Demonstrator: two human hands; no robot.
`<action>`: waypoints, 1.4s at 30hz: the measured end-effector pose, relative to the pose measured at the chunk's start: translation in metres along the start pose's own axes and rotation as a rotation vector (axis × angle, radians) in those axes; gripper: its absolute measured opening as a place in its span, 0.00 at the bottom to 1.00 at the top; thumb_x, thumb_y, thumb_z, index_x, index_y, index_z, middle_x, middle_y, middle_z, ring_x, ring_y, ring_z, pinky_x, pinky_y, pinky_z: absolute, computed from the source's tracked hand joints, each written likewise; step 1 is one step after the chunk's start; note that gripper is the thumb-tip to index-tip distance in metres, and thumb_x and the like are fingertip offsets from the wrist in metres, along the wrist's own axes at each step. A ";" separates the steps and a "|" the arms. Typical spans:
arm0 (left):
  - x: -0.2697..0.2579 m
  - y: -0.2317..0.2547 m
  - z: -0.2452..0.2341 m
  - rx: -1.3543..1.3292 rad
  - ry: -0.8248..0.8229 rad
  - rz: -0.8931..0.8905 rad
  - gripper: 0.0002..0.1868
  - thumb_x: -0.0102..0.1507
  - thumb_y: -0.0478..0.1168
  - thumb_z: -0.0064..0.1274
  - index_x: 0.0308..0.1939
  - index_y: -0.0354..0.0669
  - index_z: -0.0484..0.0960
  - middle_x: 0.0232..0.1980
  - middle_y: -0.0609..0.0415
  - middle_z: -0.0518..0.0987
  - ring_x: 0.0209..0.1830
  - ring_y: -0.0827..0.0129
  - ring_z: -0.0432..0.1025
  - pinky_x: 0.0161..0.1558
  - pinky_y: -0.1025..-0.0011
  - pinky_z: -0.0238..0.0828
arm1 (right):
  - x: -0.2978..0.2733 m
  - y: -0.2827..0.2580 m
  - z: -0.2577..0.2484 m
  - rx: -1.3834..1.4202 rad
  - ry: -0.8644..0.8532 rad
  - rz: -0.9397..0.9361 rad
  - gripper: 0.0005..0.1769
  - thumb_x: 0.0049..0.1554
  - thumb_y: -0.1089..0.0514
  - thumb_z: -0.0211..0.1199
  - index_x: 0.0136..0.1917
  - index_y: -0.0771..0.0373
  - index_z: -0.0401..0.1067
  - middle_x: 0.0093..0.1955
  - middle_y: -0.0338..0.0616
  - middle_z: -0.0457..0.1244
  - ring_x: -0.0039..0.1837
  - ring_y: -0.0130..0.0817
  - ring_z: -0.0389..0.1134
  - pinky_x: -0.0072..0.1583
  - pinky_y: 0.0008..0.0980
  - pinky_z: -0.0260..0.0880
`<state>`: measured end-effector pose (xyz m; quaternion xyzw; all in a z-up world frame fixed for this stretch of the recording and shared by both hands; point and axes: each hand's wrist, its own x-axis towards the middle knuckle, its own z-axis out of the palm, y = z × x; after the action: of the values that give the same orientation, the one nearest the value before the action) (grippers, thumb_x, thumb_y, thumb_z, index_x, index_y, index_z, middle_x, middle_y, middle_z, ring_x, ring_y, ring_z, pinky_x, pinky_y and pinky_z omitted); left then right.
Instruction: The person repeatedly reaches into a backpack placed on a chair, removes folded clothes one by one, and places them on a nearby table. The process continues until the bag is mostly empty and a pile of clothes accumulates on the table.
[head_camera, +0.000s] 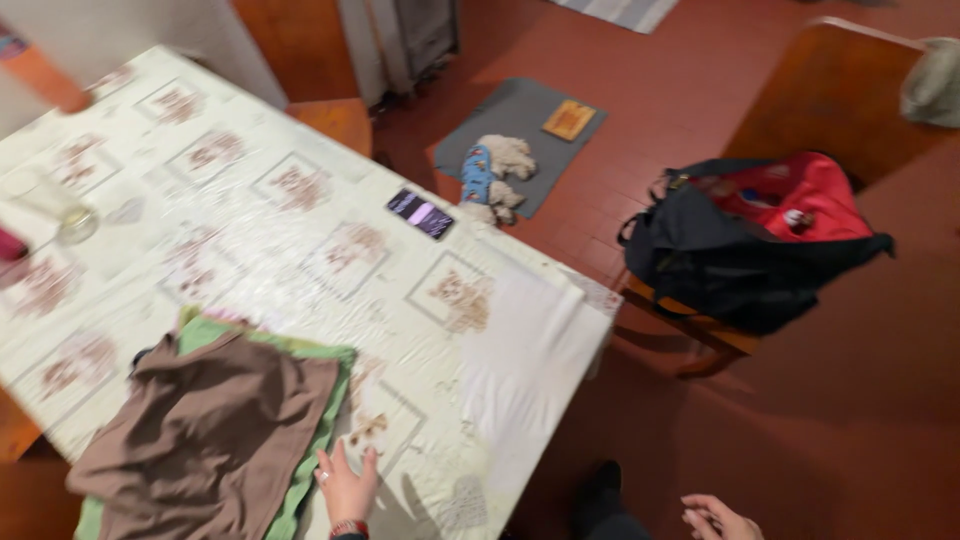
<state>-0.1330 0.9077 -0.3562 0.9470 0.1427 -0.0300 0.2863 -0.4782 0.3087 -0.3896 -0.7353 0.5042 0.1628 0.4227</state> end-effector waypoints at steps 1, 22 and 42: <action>-0.006 0.005 0.015 0.002 -0.011 0.023 0.46 0.57 0.63 0.57 0.74 0.50 0.63 0.81 0.32 0.50 0.78 0.28 0.46 0.72 0.47 0.50 | -0.011 -0.014 -0.009 0.019 0.013 0.012 0.17 0.59 0.55 0.66 0.61 0.56 0.78 0.51 0.46 0.75 0.51 0.37 0.81 0.61 0.36 0.81; -0.118 0.411 0.108 0.162 -0.460 0.597 0.25 0.63 0.55 0.53 0.62 0.53 0.74 0.55 0.52 0.84 0.54 0.55 0.78 0.51 0.59 0.76 | 0.044 0.072 -0.207 0.000 0.070 -0.027 0.16 0.62 0.48 0.59 0.61 0.49 0.77 0.50 0.34 0.74 0.50 0.26 0.77 0.59 0.31 0.75; -0.094 0.621 0.236 0.198 -0.742 0.948 0.21 0.62 0.52 0.55 0.53 0.45 0.80 0.49 0.47 0.83 0.49 0.51 0.77 0.48 0.58 0.75 | 0.124 0.077 -0.249 -0.047 0.235 -0.104 0.14 0.56 0.51 0.66 0.56 0.50 0.80 0.51 0.34 0.75 0.56 0.25 0.77 0.58 0.27 0.77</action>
<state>-0.0385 0.2597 -0.2086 0.8558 -0.4072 -0.2404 0.2098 -0.5379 0.0274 -0.3604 -0.7841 0.5074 0.0648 0.3514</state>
